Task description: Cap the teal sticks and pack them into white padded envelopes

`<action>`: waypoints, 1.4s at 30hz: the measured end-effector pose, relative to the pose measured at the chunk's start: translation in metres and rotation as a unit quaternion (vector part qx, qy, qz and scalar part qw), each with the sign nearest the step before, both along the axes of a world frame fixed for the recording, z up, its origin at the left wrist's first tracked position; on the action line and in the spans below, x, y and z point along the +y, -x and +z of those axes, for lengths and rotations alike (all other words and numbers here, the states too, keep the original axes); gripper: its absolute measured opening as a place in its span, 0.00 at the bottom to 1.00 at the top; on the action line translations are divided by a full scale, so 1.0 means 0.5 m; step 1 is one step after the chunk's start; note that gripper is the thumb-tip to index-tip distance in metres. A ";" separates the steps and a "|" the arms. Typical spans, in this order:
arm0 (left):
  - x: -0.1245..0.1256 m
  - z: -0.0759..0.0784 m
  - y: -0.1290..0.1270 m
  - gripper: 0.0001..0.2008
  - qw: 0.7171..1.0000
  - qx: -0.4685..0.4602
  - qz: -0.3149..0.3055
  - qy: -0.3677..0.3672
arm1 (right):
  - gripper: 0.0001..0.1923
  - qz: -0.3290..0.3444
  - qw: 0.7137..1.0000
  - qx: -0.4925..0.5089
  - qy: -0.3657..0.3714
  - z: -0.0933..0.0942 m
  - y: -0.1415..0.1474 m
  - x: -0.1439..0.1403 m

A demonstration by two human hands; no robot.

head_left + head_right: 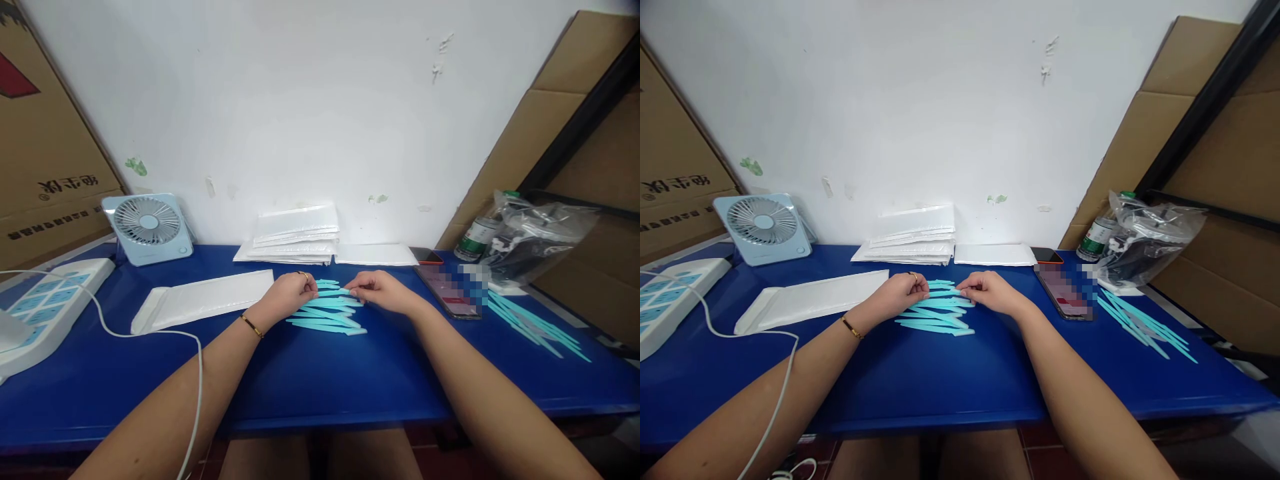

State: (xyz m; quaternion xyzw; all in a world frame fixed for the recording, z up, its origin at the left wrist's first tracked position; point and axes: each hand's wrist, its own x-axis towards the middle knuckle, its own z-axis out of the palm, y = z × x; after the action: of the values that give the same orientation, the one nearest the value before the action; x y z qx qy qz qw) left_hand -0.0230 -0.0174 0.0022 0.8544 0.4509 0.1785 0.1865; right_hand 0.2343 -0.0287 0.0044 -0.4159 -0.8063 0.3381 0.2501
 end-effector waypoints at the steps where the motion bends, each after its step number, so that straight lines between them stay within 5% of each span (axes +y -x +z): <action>1: -0.003 0.002 -0.001 0.10 1.000 0.005 -0.010 0.008 | 0.16 0.004 1.000 -0.008 -0.002 0.001 -0.002 0.000; 7: 0.009 0.000 0.004 0.10 0.993 0.075 0.038 -0.087 | 0.10 -0.117 0.982 -0.098 -0.107 -0.005 -0.053 0.024; 15: 0.028 -0.013 0.008 0.08 0.986 0.120 0.081 -0.088 | 0.07 -0.102 0.954 -0.227 -0.165 -0.030 -0.044 0.041; 26: 0.024 -0.006 0.008 0.08 0.994 0.034 0.077 -0.072 | 0.08 -0.101 0.989 -0.059 -0.088 -0.011 -0.018 0.015; 35: 0.021 -0.005 0.002 0.09 0.997 -0.009 0.063 -0.032 | 0.09 -0.074 0.990 -0.061 -0.099 -0.006 0.005 0.006; 42: 0.001 0.006 -0.005 0.14 1.000 -0.012 -0.009 0.002 | 0.12 -0.036 0.996 -0.048 -0.062 0.002 -0.004 0.003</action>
State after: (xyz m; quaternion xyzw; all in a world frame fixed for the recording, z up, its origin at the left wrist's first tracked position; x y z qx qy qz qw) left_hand -0.0206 -0.0168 0.0053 0.8560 0.4411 0.1862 0.1949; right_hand 0.2362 -0.0274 0.0055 -0.4444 -0.8213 0.2573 0.2483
